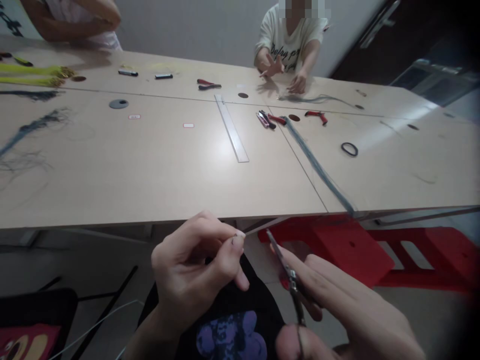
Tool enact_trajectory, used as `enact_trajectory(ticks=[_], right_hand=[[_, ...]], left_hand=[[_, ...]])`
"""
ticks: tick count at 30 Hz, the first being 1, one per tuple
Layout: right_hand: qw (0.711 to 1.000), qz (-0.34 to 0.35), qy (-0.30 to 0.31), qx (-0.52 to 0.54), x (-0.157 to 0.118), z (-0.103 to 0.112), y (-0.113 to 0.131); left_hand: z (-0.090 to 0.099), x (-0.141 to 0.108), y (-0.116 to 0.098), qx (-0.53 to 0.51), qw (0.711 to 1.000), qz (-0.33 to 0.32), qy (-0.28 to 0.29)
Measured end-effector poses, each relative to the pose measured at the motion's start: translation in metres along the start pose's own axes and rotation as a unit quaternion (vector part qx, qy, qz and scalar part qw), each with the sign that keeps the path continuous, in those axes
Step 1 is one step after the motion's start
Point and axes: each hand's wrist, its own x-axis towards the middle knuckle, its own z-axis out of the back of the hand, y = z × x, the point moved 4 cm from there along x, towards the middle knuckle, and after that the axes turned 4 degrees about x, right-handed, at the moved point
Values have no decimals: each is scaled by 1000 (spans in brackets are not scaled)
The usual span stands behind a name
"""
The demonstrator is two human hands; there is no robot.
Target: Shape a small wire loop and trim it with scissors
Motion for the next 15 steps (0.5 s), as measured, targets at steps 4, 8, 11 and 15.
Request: enact_trajectory(ticks=[4,8,11,15], right_hand=[[999,-18,34,7,2,0,-1],[997,-24,73,-11,5,-1,1],[997,-28,73,-12,6,-1,3],[998,-18,64,-11,4,0,3]], left_hand=[[-2,0,0,-6,1000,9,12],[-2,-1,-2,-9,1000,7,18],[-1,-2,-2,-5,1000,11,28],[0,-2,-1,-3,999,13,30]])
